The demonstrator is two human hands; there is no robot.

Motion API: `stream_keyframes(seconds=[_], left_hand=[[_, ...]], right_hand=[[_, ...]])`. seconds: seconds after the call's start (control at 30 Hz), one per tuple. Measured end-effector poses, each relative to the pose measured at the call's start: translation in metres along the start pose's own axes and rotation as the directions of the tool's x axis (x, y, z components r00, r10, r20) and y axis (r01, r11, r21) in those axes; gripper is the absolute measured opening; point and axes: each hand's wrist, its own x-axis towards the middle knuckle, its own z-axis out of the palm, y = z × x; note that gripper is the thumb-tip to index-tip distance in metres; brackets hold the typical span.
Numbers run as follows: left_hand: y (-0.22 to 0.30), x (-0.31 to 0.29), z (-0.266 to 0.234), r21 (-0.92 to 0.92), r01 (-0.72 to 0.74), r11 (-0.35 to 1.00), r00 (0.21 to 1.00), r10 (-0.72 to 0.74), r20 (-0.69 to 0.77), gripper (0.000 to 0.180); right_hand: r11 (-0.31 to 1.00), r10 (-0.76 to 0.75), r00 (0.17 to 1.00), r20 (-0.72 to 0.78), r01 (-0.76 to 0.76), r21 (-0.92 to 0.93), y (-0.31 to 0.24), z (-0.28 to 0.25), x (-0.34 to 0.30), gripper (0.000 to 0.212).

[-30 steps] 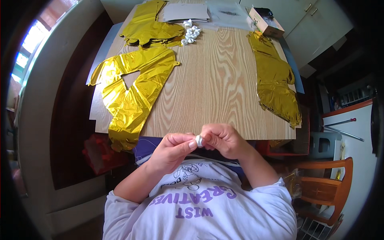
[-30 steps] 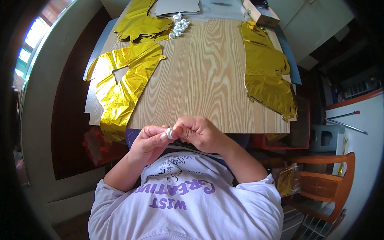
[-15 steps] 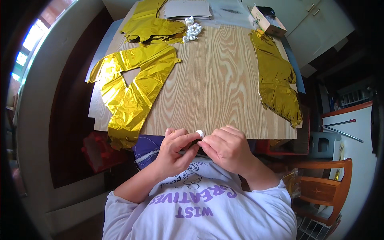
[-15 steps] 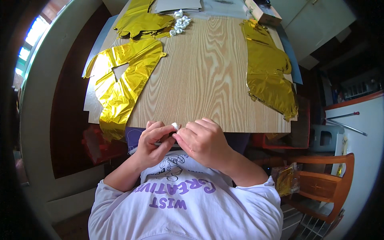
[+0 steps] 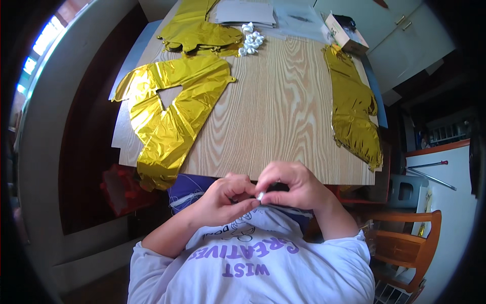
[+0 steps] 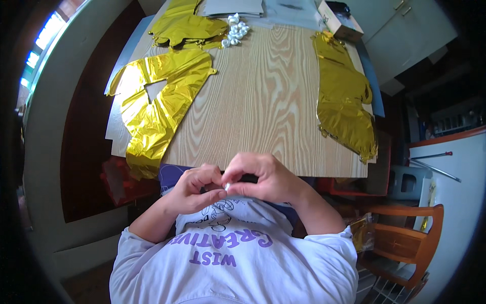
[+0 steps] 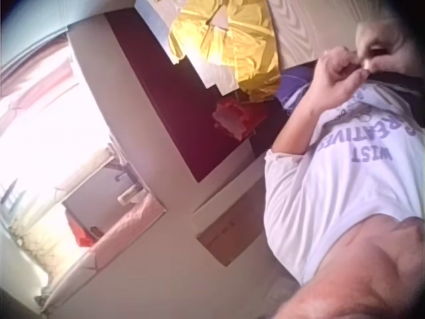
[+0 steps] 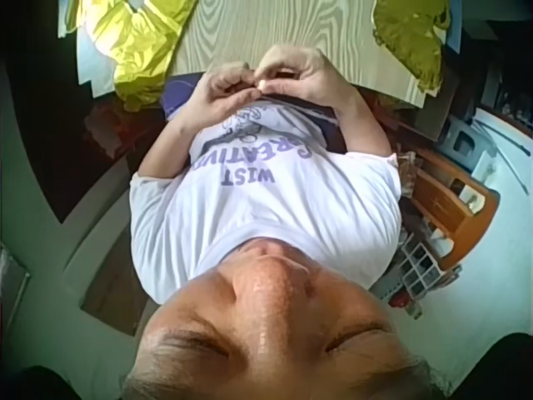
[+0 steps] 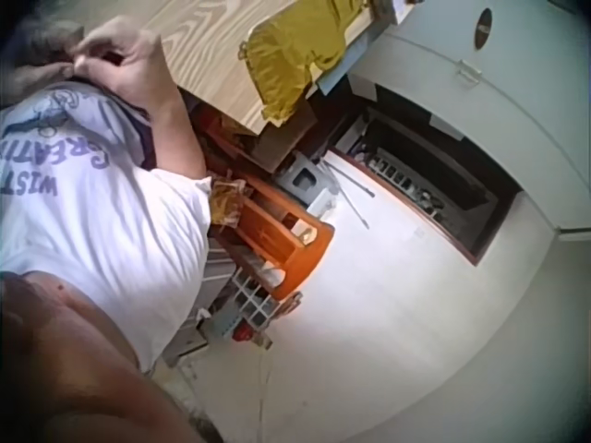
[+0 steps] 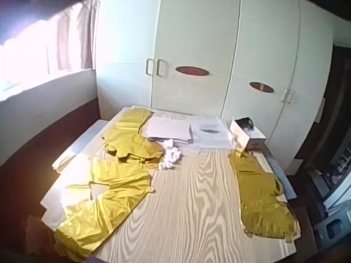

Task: Tying white strings onto gold foil items on a table.

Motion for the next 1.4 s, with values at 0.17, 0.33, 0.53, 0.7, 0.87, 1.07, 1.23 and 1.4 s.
stream_keyframes(seconds=[0.17,0.33,0.53,0.7,0.87,1.07,1.23,1.4], left_hand=[[0.006,0.015,-0.018,-0.281,0.196,0.939,0.967,-0.139,0.212,0.012],[0.005,0.038,-0.028,-0.682,0.463,0.567,0.858,-0.480,0.184,0.009],[-0.008,0.059,-0.048,-0.869,0.338,0.362,0.815,-0.574,0.077,0.015],[0.007,0.053,-0.067,-0.894,0.062,0.444,0.819,-0.534,-0.208,0.034],[0.005,0.016,-0.047,-0.794,0.178,0.581,0.886,-0.446,-0.128,0.027],[-0.005,-0.032,-0.037,-0.585,0.442,0.680,0.881,-0.453,0.139,0.027],[-0.013,-0.063,-0.042,-0.409,0.530,0.743,0.818,-0.576,0.013,0.026],[-0.037,-0.110,-0.053,0.105,0.627,0.772,0.738,-0.545,-0.397,0.023]], right_hand=[[0.992,-0.031,0.995,0.095,0.043,-0.123,-0.013,-0.013,0.010,0.015],[0.933,-0.106,0.993,0.058,0.120,-0.340,-0.021,-0.023,0.035,0.015],[0.946,0.036,0.999,0.021,-0.027,-0.323,0.000,-0.048,0.078,0.017],[0.905,0.357,0.909,-0.215,-0.394,-0.163,0.067,-0.122,0.137,0.014],[0.619,0.248,0.818,-0.518,-0.545,-0.566,0.115,-0.200,0.210,0.028],[0.666,0.413,0.669,-0.617,-0.685,-0.297,0.123,-0.203,0.257,0.022],[0.894,0.395,0.669,-0.630,-0.436,0.097,0.114,-0.196,0.205,0.019],[0.741,-0.051,0.853,-0.519,-0.316,-0.592,0.025,-0.059,0.078,0.016]])
